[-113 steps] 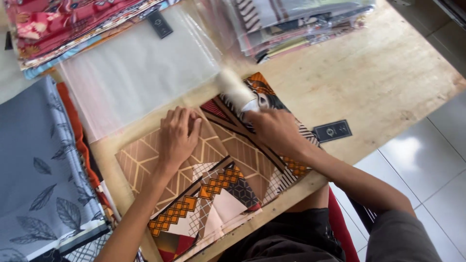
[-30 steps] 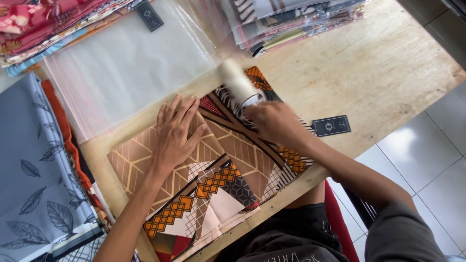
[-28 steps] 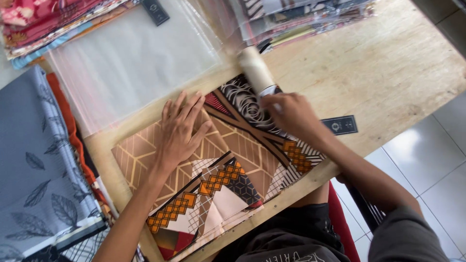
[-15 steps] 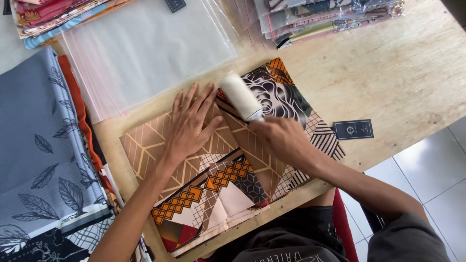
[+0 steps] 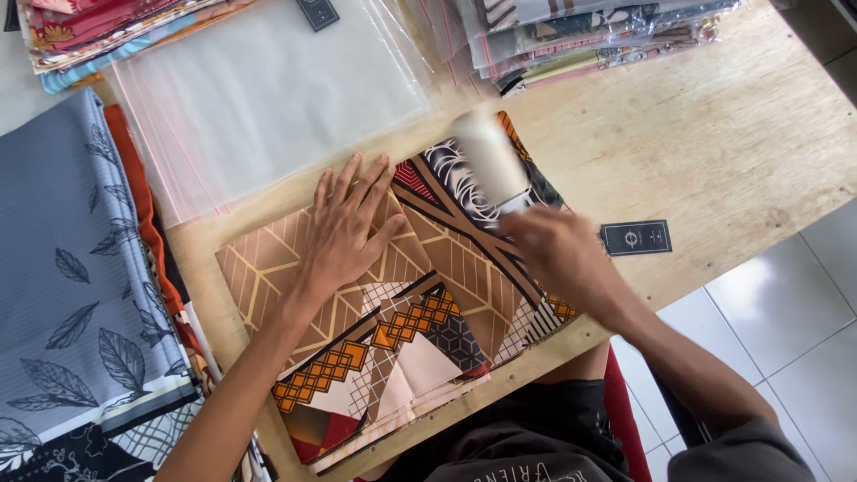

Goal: Clean folded fabric using a lint roller and adjust the folds for packaging.

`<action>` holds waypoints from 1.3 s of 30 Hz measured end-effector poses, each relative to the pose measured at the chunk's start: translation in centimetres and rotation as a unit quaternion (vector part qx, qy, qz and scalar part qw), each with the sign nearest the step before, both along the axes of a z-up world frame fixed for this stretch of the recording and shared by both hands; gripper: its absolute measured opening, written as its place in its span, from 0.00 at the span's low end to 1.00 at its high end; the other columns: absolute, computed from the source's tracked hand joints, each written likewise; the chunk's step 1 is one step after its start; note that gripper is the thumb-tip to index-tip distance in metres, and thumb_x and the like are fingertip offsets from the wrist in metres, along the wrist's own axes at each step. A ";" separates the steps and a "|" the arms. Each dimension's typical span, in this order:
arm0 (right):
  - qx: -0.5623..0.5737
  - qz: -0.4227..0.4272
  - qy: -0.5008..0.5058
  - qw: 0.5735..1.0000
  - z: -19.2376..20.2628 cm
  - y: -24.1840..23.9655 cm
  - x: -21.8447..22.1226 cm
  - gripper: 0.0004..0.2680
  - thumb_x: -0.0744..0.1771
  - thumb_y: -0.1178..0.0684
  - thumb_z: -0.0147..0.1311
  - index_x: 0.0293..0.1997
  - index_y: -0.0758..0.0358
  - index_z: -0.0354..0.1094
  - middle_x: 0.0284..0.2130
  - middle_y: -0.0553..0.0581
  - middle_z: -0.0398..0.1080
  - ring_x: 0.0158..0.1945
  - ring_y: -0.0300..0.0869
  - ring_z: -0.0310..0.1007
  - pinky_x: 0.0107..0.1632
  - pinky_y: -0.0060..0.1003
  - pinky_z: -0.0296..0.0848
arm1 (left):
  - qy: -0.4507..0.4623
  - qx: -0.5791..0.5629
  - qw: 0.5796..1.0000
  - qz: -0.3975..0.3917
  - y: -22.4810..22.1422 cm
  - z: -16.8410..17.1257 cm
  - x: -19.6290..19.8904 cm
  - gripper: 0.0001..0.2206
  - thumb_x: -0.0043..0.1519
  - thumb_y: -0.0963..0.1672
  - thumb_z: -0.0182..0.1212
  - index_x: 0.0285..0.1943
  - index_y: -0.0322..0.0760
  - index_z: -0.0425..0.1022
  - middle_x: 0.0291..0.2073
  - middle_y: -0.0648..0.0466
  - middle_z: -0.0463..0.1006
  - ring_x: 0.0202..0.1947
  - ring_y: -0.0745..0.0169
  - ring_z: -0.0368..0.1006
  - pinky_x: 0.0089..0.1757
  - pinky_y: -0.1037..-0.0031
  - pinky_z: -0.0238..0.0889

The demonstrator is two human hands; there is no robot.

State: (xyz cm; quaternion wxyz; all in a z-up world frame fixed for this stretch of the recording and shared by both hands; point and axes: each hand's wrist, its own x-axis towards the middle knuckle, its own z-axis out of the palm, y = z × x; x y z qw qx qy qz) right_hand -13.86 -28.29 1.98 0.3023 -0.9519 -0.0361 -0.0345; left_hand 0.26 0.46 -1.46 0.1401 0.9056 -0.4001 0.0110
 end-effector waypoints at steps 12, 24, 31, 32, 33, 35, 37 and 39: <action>-0.076 -0.077 -0.021 0.994 -0.3 -3.5 -2.8 0.06 0.70 0.60 0.52 0.43 0.58 0.78 0.23 0.56 0.76 0.22 0.47 0.75 0.27 0.39 0.71 | -0.004 -0.005 1.000 -0.001 0.0 0.3 0.0 0.30 0.69 0.58 0.44 0.78 0.45 0.57 0.75 0.55 0.57 0.75 0.45 0.46 0.66 0.41 0.37; 0.031 0.081 0.041 0.995 -0.8 1.0 -12.2 0.11 0.64 0.63 0.54 0.50 0.58 0.77 0.39 0.67 0.79 0.27 0.51 0.84 0.30 0.42 0.87 | -0.015 -0.006 1.000 -0.001 0.0 0.1 -0.1 0.31 0.70 0.59 0.38 0.78 0.46 0.50 0.77 0.54 0.53 0.77 0.48 0.44 0.70 0.43 0.30; -0.011 -0.119 0.067 0.991 0.9 -2.2 -13.9 0.08 0.68 0.58 0.51 0.47 0.56 0.76 0.38 0.55 0.80 0.24 0.39 0.77 0.27 0.36 0.75 | -0.017 -0.013 1.000 -0.008 -0.1 0.5 -0.1 0.30 0.70 0.57 0.42 0.78 0.44 0.52 0.76 0.52 0.55 0.76 0.44 0.46 0.69 0.42 0.32; 0.025 -0.099 0.027 0.994 0.6 -1.5 -14.5 0.07 0.68 0.58 0.50 0.45 0.53 0.76 0.36 0.52 0.81 0.28 0.38 0.80 0.31 0.34 0.74 | -0.021 -0.013 1.000 -0.008 -0.1 0.6 -0.2 0.30 0.70 0.56 0.43 0.78 0.43 0.53 0.76 0.52 0.56 0.76 0.43 0.47 0.69 0.41 0.33; 0.025 -0.099 0.028 0.994 0.9 0.0 -14.8 0.07 0.68 0.58 0.50 0.45 0.53 0.76 0.36 0.52 0.81 0.28 0.38 0.80 0.31 0.34 0.74 | -0.020 -0.012 1.000 -0.008 -0.2 0.6 -0.1 0.30 0.70 0.56 0.43 0.78 0.43 0.53 0.76 0.52 0.56 0.76 0.43 0.47 0.69 0.41 0.33; 0.141 0.106 0.033 0.984 1.3 3.3 -15.5 0.07 0.66 0.60 0.55 0.46 0.63 0.76 0.40 0.66 0.78 0.30 0.49 0.83 0.29 0.42 0.81 | -0.020 -0.015 1.000 -0.005 -0.2 0.7 -0.2 0.30 0.70 0.56 0.43 0.78 0.43 0.52 0.76 0.53 0.56 0.76 0.45 0.47 0.69 0.42 0.33; 0.144 0.100 0.048 0.983 0.5 3.3 -15.8 0.07 0.65 0.61 0.56 0.44 0.63 0.77 0.41 0.65 0.78 0.31 0.48 0.84 0.28 0.39 0.82 | -0.024 -0.013 1.000 -0.009 -0.2 0.6 -0.1 0.30 0.70 0.56 0.44 0.78 0.43 0.53 0.76 0.53 0.56 0.76 0.45 0.47 0.69 0.42 0.34; 0.146 0.095 0.065 0.983 -0.3 1.7 -16.3 0.07 0.64 0.63 0.57 0.43 0.64 0.77 0.41 0.64 0.79 0.32 0.47 0.85 0.28 0.37 0.83 | -0.027 -0.014 0.999 -0.009 -0.2 0.7 -0.2 0.29 0.70 0.56 0.45 0.78 0.42 0.54 0.75 0.53 0.56 0.76 0.44 0.48 0.68 0.42 0.34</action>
